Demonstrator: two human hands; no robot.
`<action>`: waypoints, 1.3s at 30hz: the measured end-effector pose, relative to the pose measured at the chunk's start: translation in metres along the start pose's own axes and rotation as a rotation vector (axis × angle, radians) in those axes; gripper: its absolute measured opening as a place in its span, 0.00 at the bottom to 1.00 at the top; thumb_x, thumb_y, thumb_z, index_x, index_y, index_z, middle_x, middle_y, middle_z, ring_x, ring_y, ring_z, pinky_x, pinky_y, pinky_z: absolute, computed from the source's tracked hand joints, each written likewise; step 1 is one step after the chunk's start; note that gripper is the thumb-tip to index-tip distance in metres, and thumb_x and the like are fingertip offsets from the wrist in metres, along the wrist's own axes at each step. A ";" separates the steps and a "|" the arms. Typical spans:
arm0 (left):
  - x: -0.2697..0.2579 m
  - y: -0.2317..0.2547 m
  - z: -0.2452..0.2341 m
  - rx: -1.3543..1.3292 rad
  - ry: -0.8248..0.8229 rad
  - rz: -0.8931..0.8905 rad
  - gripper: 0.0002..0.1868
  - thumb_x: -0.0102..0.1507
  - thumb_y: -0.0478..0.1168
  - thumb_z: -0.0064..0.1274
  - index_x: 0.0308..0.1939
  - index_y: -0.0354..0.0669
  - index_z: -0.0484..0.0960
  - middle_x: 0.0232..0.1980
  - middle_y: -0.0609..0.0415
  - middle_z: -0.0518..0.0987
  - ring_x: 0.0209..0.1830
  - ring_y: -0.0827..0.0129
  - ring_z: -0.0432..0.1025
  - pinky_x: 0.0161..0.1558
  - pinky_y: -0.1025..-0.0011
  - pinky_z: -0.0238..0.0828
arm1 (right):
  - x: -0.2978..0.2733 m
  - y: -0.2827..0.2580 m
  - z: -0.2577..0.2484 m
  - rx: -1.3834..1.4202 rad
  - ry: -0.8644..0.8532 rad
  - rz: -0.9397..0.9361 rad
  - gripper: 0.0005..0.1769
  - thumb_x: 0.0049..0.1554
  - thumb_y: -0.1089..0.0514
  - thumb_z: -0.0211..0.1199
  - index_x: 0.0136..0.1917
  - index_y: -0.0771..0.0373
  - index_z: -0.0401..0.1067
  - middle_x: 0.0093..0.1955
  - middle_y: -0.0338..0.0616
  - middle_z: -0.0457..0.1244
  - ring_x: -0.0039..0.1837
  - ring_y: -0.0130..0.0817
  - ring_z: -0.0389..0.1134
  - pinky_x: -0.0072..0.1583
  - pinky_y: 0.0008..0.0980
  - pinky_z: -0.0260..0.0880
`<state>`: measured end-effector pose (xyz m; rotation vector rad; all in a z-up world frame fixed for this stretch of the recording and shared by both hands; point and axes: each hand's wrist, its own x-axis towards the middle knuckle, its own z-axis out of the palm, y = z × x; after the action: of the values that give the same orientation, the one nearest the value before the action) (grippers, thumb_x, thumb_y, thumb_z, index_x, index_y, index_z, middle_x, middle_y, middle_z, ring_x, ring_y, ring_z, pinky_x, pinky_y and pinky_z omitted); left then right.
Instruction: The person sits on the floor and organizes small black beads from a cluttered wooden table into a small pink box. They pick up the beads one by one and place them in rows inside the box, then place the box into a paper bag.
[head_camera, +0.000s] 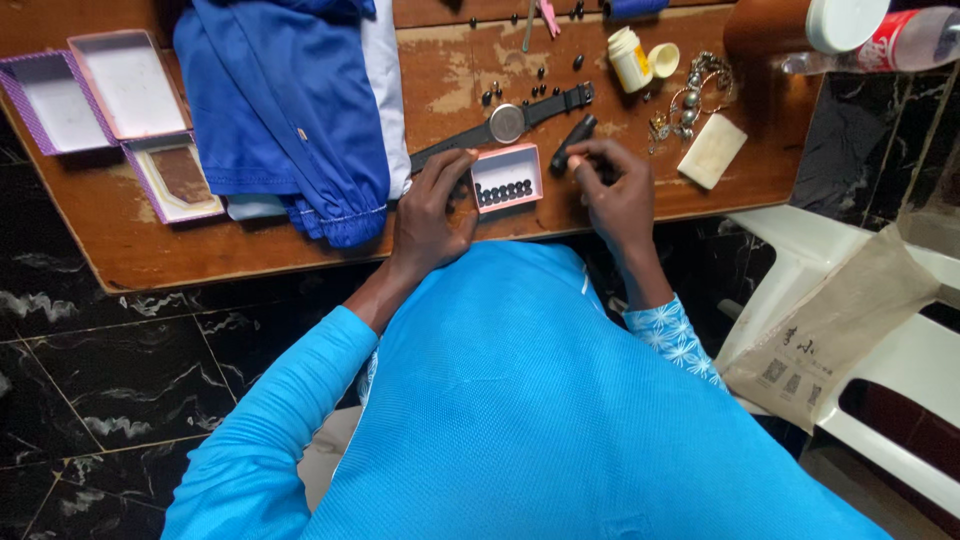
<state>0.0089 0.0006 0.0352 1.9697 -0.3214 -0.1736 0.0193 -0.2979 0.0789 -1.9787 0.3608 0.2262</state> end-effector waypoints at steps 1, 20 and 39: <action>0.000 0.001 0.001 0.019 0.006 0.016 0.46 0.58 0.28 0.72 0.82 0.42 0.78 0.77 0.43 0.79 0.71 0.46 0.82 0.66 0.56 0.86 | -0.003 0.001 0.003 0.000 -0.006 0.034 0.08 0.72 0.61 0.73 0.62 0.67 0.86 0.43 0.33 0.70 0.41 0.19 0.68 0.43 0.25 0.67; 0.000 0.008 0.007 0.101 -0.056 0.023 0.57 0.57 0.36 0.82 0.88 0.41 0.66 0.78 0.39 0.74 0.71 0.45 0.78 0.68 0.51 0.80 | -0.004 0.017 0.007 0.105 0.113 0.002 0.10 0.69 0.64 0.73 0.64 0.66 0.83 0.54 0.36 0.71 0.46 0.20 0.72 0.48 0.24 0.74; -0.002 0.010 0.002 0.060 -0.050 0.018 0.63 0.57 0.35 0.84 0.91 0.42 0.59 0.83 0.39 0.71 0.74 0.43 0.77 0.64 0.56 0.85 | -0.006 -0.023 0.015 -0.170 -0.016 -0.298 0.17 0.65 0.67 0.77 0.67 0.64 0.81 0.63 0.44 0.71 0.60 0.33 0.78 0.56 0.33 0.78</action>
<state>0.0051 -0.0043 0.0439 2.0233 -0.3809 -0.2037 0.0218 -0.2750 0.0939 -2.1670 0.0337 0.0842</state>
